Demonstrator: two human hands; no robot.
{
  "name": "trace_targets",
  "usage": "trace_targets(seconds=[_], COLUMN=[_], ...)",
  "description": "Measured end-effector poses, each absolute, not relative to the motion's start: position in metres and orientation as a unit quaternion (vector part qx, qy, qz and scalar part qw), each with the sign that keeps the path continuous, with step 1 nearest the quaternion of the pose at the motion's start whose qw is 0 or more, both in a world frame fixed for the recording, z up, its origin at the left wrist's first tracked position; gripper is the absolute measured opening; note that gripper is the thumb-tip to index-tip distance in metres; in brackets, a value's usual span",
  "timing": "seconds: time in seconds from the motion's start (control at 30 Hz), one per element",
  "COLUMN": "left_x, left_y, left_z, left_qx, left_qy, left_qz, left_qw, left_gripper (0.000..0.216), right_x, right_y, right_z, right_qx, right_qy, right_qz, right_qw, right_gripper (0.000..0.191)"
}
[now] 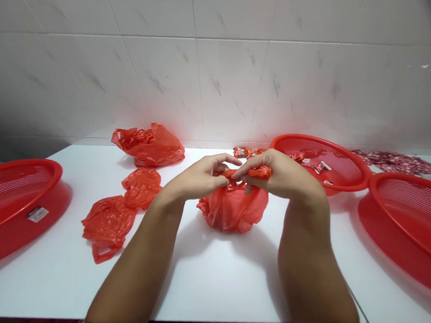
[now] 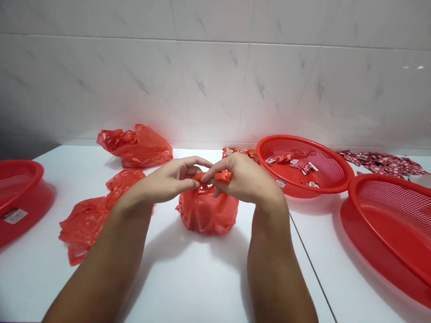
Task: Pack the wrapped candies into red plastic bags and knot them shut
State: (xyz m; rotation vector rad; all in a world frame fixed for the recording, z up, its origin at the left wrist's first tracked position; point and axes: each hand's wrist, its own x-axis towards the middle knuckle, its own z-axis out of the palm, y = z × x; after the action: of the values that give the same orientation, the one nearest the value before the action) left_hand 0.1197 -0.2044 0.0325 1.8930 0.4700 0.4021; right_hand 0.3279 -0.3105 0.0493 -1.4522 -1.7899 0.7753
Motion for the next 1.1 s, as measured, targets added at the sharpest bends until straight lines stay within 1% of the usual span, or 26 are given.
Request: trace_targets(seconds=[0.07, 0.17, 0.23, 0.33, 0.47, 0.6, 0.73, 0.83, 0.97, 1.03, 1.1], left_x=[0.117, 0.114, 0.114, 0.115, 0.114, 0.111, 0.110, 0.113, 0.111, 0.105, 0.095], left_y=[-0.206, -0.210, -0.212, -0.210, -0.202, -0.199, -0.202, -0.204, -0.200, -0.192, -0.180], left_z=[0.036, 0.042, 0.044, 0.042, 0.040, 0.043, 0.046, 0.046, 0.045, 0.042, 0.038], left_qx=[0.791, 0.791, 0.789, 0.798, 0.818, 0.809, 0.776, 0.767, 0.790, 0.815, 0.832], left_qy=[0.240, 0.296, 0.299, 0.255, 0.207, 0.203, 0.228, 0.251, 0.287, 0.332, 0.404], left_qz=[0.172, 0.188, 0.204, 0.206, 0.190, 0.212, 0.245, 0.256, 0.268, 0.253, 0.230], left_qw=[0.536, 0.502, 0.497, 0.506, 0.502, 0.509, 0.535, 0.532, 0.470, 0.402, 0.302], left_gripper=[0.050, 0.042, 0.038, 0.034, 0.036, 0.037, 0.028, 0.022, 0.019, 0.018, 0.016], right_x=[0.325, 0.323, 0.322, 0.320, 0.320, 0.322, 0.322, 0.319, 0.325, 0.338, 0.359], right_y=[-0.309, -0.309, -0.311, -0.314, -0.314, -0.310, -0.304, -0.302, -0.299, -0.296, -0.290], right_z=[0.048, 0.047, 0.048, 0.051, 0.052, 0.048, 0.043, 0.043, 0.041, 0.034, 0.024], right_qx=[-0.569, -0.584, -0.581, -0.543, -0.515, -0.509, -0.498, -0.479, -0.504, -0.564, -0.641], right_qy=[-0.694, -0.703, -0.714, -0.741, -0.747, -0.737, -0.732, -0.739, -0.727, -0.690, -0.627], right_qz=[0.273, 0.216, 0.201, 0.216, 0.225, 0.216, 0.224, 0.216, 0.197, 0.217, 0.274], right_qw=[0.346, 0.344, 0.336, 0.331, 0.355, 0.388, 0.408, 0.421, 0.423, 0.399, 0.347], right_gripper=[0.024, 0.028, 0.033, 0.038, 0.034, 0.035, 0.036, 0.031, 0.025, 0.021, 0.022])
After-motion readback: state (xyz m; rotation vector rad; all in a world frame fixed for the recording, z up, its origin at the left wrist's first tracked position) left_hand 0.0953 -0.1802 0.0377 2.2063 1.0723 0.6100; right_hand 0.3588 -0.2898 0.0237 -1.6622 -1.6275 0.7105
